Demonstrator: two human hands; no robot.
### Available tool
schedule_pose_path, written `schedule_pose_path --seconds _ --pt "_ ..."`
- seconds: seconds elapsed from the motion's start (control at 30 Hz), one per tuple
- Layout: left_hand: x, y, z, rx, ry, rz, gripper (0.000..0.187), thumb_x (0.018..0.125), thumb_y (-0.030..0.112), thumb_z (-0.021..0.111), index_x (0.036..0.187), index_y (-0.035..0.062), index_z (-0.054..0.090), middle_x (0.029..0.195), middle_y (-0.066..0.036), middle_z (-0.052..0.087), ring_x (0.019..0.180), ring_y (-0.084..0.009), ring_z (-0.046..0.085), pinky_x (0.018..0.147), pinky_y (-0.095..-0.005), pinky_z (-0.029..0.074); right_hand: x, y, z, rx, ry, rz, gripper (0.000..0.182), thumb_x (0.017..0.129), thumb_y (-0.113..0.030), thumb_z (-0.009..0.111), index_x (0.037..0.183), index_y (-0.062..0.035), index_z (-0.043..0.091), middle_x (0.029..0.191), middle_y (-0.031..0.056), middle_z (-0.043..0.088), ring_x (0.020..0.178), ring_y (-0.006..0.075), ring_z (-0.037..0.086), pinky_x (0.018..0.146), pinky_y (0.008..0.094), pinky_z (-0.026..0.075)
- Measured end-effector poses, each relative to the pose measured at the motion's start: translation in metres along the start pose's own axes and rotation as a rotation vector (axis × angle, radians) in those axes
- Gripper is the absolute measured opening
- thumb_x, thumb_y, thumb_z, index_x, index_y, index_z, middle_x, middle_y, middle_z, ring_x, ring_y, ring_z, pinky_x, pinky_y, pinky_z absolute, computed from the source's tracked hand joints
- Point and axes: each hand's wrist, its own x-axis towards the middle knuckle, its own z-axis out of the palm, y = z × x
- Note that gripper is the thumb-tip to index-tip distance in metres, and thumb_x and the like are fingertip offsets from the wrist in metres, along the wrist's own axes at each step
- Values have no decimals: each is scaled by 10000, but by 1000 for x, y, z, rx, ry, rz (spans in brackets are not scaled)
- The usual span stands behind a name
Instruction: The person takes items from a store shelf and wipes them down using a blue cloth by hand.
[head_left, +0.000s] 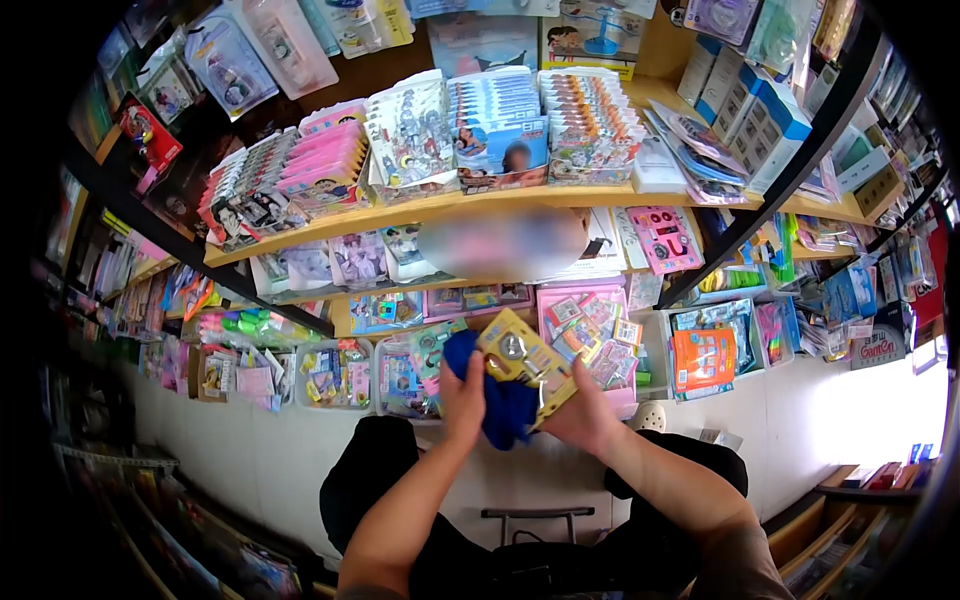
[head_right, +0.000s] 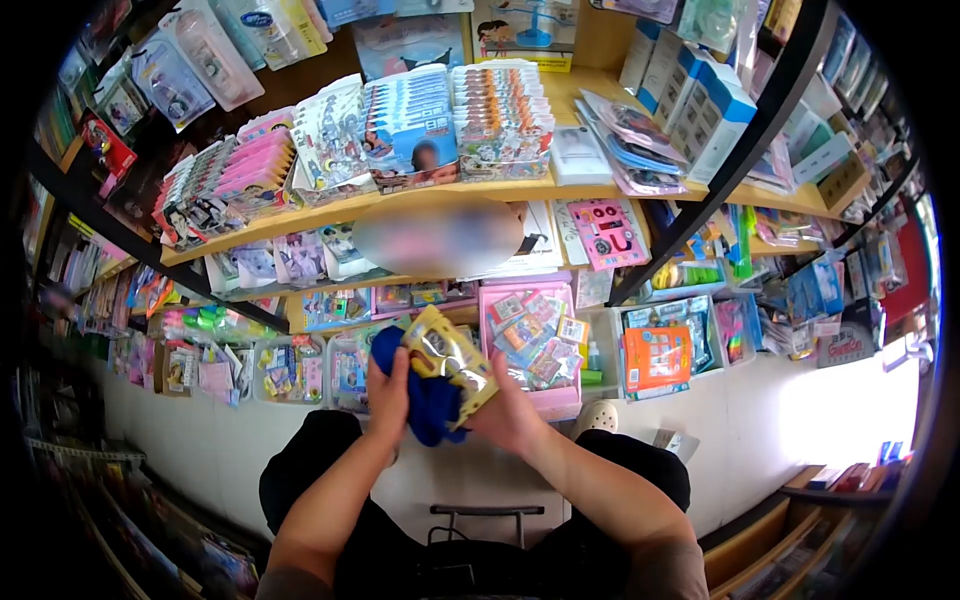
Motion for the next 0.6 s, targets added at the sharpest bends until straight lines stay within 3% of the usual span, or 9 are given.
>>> schedule_pose_path --seconds 0.1,0.13,0.2,0.3,0.4,0.43,0.53,0.6 --pt "14 2 -13 90 26 93 316 903 253 514 1075 -11 519 992 -99 587 914 -185 542 829 -305 415 4 -10 -12 -337 55 57 573 878 -483 464 1307 -111 385 1238 78 487 1133 234 483 955 447 380" --pt "15 2 -17 74 1 137 319 907 255 508 1079 -14 518 993 -93 588 913 -175 540 826 -299 416 4 -12 -11 -379 137 54 460 894 -358 512 1265 -99 431 1134 55 539 1026 210 551 858 416 471" --pt "17 -1 -24 87 -13 97 330 916 274 495 1082 -10 521 1000 -75 582 920 -157 530 824 -289 415 4 -6 -13 -478 100 7 426 905 -307 506 1255 -74 441 1105 52 547 1008 206 558 814 397 503" --pt "12 5 -22 -289 44 -199 391 917 359 484 1106 19 521 1020 -55 569 914 -135 532 792 -274 442 8 -2 -19 -466 141 -26 414 901 -270 517 1242 -46 445 1072 81 562 1015 240 557 821 478 489" --pt "12 18 -23 -420 126 -339 423 906 388 492 1115 21 514 1021 -61 566 913 -150 544 782 -282 458 6 -16 -21 -419 351 -82 434 906 -275 500 1269 -52 413 1070 86 561 986 237 571 822 458 500" --pt "13 20 -23 -444 159 -377 431 903 395 496 1116 21 513 1021 -63 566 914 -157 548 780 -285 461 2 -25 -11 -444 387 -225 431 910 -295 482 1253 -43 412 1055 100 568 911 235 604 775 410 529" --pt "17 0 -27 -350 148 -323 451 893 411 508 1116 20 511 1029 -73 570 920 -169 559 790 -292 463 -14 -66 -24 -453 470 -448 437 913 -333 464 1234 -42 404 1056 133 575 885 252 624 741 374 543" --pt "14 -1 -27 -326 63 -346 521 882 425 519 1195 11 470 1141 -86 535 1010 -188 524 878 -316 419 -26 -100 -41 -442 317 -539 459 905 -384 458 1216 -51 396 1075 165 578 881 264 637 703 344 553"
